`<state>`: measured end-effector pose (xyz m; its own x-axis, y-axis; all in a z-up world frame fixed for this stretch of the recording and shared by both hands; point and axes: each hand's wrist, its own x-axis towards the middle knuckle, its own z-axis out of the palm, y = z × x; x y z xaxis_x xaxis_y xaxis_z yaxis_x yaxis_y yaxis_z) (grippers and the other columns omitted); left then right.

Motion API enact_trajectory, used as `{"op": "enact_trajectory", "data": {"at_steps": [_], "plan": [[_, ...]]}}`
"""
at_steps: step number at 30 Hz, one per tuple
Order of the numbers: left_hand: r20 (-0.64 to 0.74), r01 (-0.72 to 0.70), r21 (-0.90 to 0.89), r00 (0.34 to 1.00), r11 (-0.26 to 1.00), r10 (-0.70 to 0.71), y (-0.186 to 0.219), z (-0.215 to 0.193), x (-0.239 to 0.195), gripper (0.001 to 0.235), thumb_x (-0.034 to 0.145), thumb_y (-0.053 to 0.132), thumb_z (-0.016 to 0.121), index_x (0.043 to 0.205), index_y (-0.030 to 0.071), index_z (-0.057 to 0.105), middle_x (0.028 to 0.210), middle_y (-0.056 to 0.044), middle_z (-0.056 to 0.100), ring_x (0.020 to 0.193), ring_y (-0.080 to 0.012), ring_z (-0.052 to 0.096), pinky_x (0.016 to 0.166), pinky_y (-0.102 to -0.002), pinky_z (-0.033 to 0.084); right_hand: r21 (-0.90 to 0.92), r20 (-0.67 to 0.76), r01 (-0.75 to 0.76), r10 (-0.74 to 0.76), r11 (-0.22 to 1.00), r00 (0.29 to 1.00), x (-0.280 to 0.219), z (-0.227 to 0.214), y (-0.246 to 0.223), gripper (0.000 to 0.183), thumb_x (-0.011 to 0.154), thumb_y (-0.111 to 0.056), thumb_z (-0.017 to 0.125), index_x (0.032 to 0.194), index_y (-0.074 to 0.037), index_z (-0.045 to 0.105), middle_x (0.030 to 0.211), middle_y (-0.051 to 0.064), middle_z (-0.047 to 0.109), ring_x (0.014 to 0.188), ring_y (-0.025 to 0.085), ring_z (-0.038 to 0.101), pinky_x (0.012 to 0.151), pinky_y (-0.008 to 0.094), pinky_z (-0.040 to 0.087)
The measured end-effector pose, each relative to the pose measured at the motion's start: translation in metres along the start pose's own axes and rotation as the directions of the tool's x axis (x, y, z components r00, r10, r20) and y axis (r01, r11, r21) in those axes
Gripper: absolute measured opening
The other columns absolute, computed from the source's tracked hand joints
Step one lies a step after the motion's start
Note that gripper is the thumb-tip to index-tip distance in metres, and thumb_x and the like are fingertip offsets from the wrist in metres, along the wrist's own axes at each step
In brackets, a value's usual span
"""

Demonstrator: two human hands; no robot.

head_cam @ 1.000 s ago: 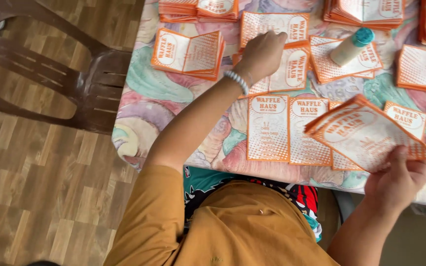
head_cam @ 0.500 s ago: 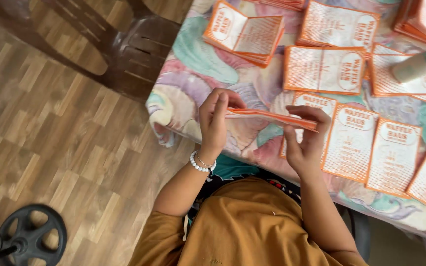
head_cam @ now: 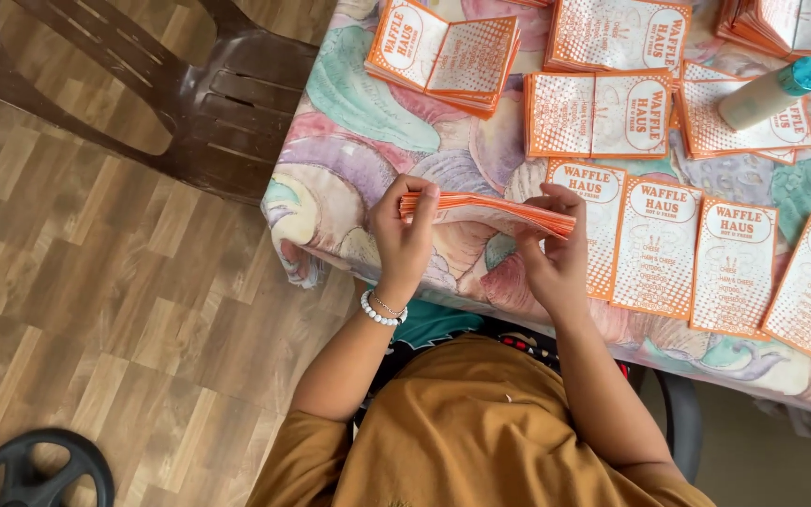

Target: The person is separating, folding, and stacking printed paper bags on a table.

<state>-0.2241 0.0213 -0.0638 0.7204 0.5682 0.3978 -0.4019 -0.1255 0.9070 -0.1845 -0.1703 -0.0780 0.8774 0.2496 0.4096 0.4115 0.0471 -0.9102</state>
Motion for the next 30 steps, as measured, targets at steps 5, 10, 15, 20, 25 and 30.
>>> {"op": "enact_trajectory", "data": {"at_steps": [5,10,15,20,25,30], "plan": [[0.051,0.060,0.011,0.997,0.998,-0.061,0.005,-0.005,-0.001,0.029,0.099,0.020,0.066,0.074,0.008,0.059,0.061,-0.001,0.056,0.065,-0.0078,0.052,0.062,-0.026,0.043,-0.014,-0.015,-0.173,0.173,0.985,0.985,-0.017,-0.022,-0.011,0.033,0.090,0.009,0.065,0.120,-0.001,0.056,0.086,0.010,0.061,0.072,0.013,0.057,0.066,0.026,0.047],[0.198,0.062,0.033,0.978,0.998,-0.067,0.045,0.015,0.028,0.016,0.102,0.022,0.063,0.095,0.008,0.063,0.078,-0.007,0.070,0.070,-0.0134,0.064,0.067,-0.028,0.049,0.022,-0.077,-0.367,0.368,0.930,0.927,-0.034,-0.087,-0.023,0.030,0.081,0.010,0.066,0.107,-0.002,0.062,0.074,0.007,0.058,0.060,0.012,0.052,0.054,0.027,0.040],[0.457,-0.284,0.260,0.878,0.923,0.142,0.026,0.088,0.085,0.026,0.098,0.034,0.058,0.093,0.011,0.068,0.081,0.000,0.075,0.070,-0.0133,0.072,0.060,-0.027,0.052,0.044,-0.325,-0.477,0.464,0.878,0.824,-0.028,-0.164,-0.051,0.025,0.078,-0.001,0.065,0.097,-0.014,0.059,0.088,-0.005,0.060,0.083,0.009,0.058,0.074,0.023,0.045],[0.506,-0.238,0.673,0.839,0.701,-0.200,-0.050,0.207,0.108,0.031,0.086,0.038,0.072,0.081,0.008,0.069,0.082,-0.010,0.073,0.082,-0.0297,0.071,0.067,-0.045,0.055,0.130,-0.478,-0.462,0.464,0.877,0.746,0.014,-0.213,-0.061,0.028,0.078,0.003,0.067,0.100,-0.014,0.060,0.085,-0.005,0.058,0.084,0.008,0.060,0.075,0.019,0.050],[0.403,-0.196,0.845,0.845,0.498,-0.351,-0.088,0.241,0.108,0.024,0.078,0.007,0.054,0.095,0.009,0.072,0.097,-0.015,0.075,0.091,-0.0382,0.073,0.072,-0.047,0.058,0.151,-0.434,-0.391,0.416,0.908,0.799,0.079,-0.234,-0.051,0.034,0.074,0.004,0.065,0.101,-0.015,0.059,0.091,-0.003,0.062,0.090,0.011,0.065,0.082,0.021,0.056],[0.327,0.108,0.698,0.832,0.708,-0.449,-0.046,0.220,0.110,0.037,0.076,0.025,0.060,0.041,0.018,0.050,0.041,0.005,0.059,0.049,-0.0118,0.061,0.050,-0.037,0.046,0.259,-0.314,-0.437,0.503,0.862,0.805,0.097,-0.239,-0.040,0.037,0.078,0.003,0.071,0.107,-0.015,0.058,0.096,-0.001,0.069,0.092,0.014,0.071,0.081,0.025,0.061]]}}
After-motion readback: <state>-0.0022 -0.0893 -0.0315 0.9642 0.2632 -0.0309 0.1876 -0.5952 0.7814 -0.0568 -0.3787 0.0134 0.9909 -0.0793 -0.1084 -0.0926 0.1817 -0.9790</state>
